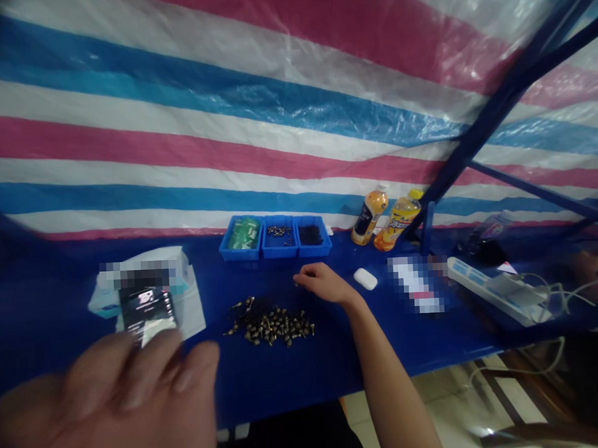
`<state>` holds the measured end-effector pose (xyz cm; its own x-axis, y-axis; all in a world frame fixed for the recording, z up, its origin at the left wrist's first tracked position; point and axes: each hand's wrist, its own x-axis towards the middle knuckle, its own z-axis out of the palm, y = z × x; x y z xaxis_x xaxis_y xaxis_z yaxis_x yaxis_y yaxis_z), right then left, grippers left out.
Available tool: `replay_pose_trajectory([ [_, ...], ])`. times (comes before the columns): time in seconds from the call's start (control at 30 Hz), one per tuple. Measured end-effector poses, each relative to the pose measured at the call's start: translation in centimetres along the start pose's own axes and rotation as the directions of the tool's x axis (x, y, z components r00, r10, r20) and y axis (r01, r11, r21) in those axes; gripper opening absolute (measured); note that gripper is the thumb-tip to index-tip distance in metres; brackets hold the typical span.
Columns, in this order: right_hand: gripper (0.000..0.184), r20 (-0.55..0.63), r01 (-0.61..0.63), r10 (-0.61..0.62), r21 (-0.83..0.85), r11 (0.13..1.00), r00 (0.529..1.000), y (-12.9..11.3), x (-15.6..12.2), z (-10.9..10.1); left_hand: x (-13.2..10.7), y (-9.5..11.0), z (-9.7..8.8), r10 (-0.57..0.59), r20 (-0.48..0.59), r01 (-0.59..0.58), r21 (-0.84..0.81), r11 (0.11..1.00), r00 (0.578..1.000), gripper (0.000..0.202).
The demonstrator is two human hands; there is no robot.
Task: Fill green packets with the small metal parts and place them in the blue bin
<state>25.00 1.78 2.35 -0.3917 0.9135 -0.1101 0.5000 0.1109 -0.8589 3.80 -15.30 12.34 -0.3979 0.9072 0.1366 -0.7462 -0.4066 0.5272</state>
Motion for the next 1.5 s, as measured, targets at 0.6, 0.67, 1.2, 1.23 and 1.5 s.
replay_pose_trajectory([
  [0.6,0.037,0.011,0.007,-0.007,-0.027,1.000,1.000,0.3,0.2,0.3,0.9,-1.9,3.0,-0.123,0.147,0.149,-0.180,0.972,0.981,0.020],
  [0.67,0.036,0.010,0.006,-0.006,-0.033,0.999,1.000,0.3,0.2,0.3,0.6,-1.9,3.1,-0.154,0.126,0.171,-0.135,0.976,0.980,0.026],
  [1.2,0.038,-0.023,0.008,-0.006,0.074,0.997,1.000,0.1,0.4,0.9,7.4,-8.8,-2.5,-0.118,0.236,-0.048,0.597,0.801,0.964,0.017],
  [1.23,0.038,-0.031,0.006,-0.003,0.100,0.995,1.000,0.0,0.5,1.1,8.8,-9.0,-2.8,-0.073,0.322,-0.160,0.638,0.753,0.944,0.016],
  [1.5,0.052,-0.307,0.109,0.036,0.440,0.891,0.951,-1.4,1.6,3.1,14.7,-9.2,-7.2,-0.093,0.825,-0.824,0.564,0.059,0.558,0.022],
])
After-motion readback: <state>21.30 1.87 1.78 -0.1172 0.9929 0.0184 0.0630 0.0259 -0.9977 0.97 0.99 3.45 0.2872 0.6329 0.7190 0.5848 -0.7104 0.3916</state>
